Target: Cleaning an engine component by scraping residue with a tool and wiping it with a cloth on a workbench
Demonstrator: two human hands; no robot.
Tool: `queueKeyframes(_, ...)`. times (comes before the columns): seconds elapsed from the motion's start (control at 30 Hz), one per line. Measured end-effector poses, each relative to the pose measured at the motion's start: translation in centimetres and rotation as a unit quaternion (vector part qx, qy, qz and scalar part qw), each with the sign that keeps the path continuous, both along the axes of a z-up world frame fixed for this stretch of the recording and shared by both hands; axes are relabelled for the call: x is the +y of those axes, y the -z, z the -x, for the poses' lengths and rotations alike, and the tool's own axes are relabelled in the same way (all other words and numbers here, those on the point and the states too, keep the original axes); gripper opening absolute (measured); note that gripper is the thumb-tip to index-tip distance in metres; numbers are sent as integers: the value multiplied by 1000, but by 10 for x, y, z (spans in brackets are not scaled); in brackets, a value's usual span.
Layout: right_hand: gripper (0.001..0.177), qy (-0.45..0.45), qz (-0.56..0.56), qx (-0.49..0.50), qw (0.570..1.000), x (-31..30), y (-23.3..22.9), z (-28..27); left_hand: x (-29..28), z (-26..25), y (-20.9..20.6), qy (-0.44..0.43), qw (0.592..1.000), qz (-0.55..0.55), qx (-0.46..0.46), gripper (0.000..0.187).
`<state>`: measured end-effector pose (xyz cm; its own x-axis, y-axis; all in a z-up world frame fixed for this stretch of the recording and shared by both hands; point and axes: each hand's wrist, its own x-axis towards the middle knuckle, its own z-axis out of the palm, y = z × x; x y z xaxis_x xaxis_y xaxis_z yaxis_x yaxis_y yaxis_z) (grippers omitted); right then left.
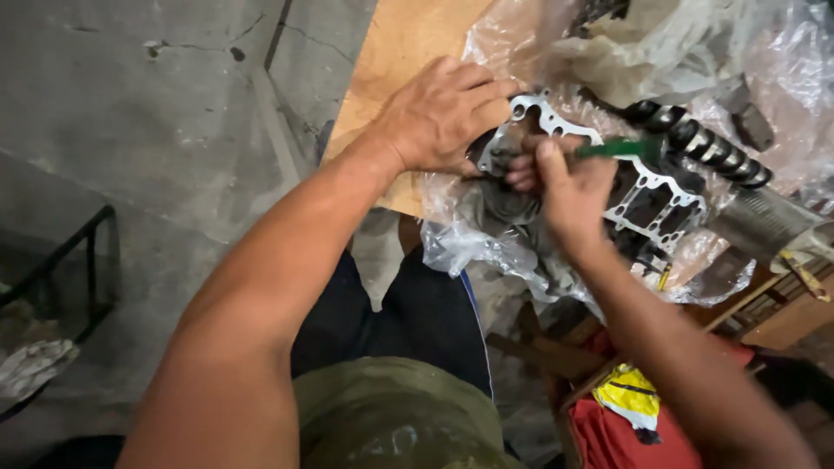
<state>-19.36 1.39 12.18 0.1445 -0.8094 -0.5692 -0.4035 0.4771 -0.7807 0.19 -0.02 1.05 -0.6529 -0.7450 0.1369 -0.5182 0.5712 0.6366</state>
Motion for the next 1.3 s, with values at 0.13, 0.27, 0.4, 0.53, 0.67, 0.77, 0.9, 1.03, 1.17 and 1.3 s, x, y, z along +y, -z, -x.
queueKeyframes(0.13, 26, 424, -64, -109, 897, 39, 20, -15, -6, 3, -8, 28, 994, -87, -64, 88)
queueKeyframes(0.27, 17, 599, -165, -221, 752, 44, 17, -10, -4, 5, 2, 31, 996, -52, -58, 91)
queueKeyframes(0.4, 25, 511, -52, -193, 836, 57, 9, 13, -1, 7, 4, 17, 997, -53, -56, 99)
queueKeyframes(0.53, 19, 254, 183, -48, 949, 60, 1, 33, -4, 5, -2, 32, 996, -35, -79, 83)
queueKeyframes(0.67, 25, 108, 219, 125, 962, 73, 26, 27, -4, 9, -5, 28, 998, -12, -56, 84)
queueKeyframes(0.77, 29, -12, 294, 179, 939, 78, 61, 19, -3, 9, -5, 7, 999, 22, -26, 68)
queueKeyframes(0.9, 3, 29, 339, 235, 910, 109, 67, 50, -3, 10, -6, 16, 998, -21, -64, 85)
queueKeyframes(1.03, 16, 101, 204, 260, 938, 142, 55, 81, -5, 13, -10, 18, 993, -65, -92, 91)
queueKeyframes(1.17, 19, 205, 239, 146, 938, 135, 37, 76, -6, 16, -12, 15, 991, -75, -112, 96)
queueKeyframes(1.3, 32, 280, 306, 18, 909, 103, 9, 66, -4, 16, -4, 17, 991, -50, -121, 96)
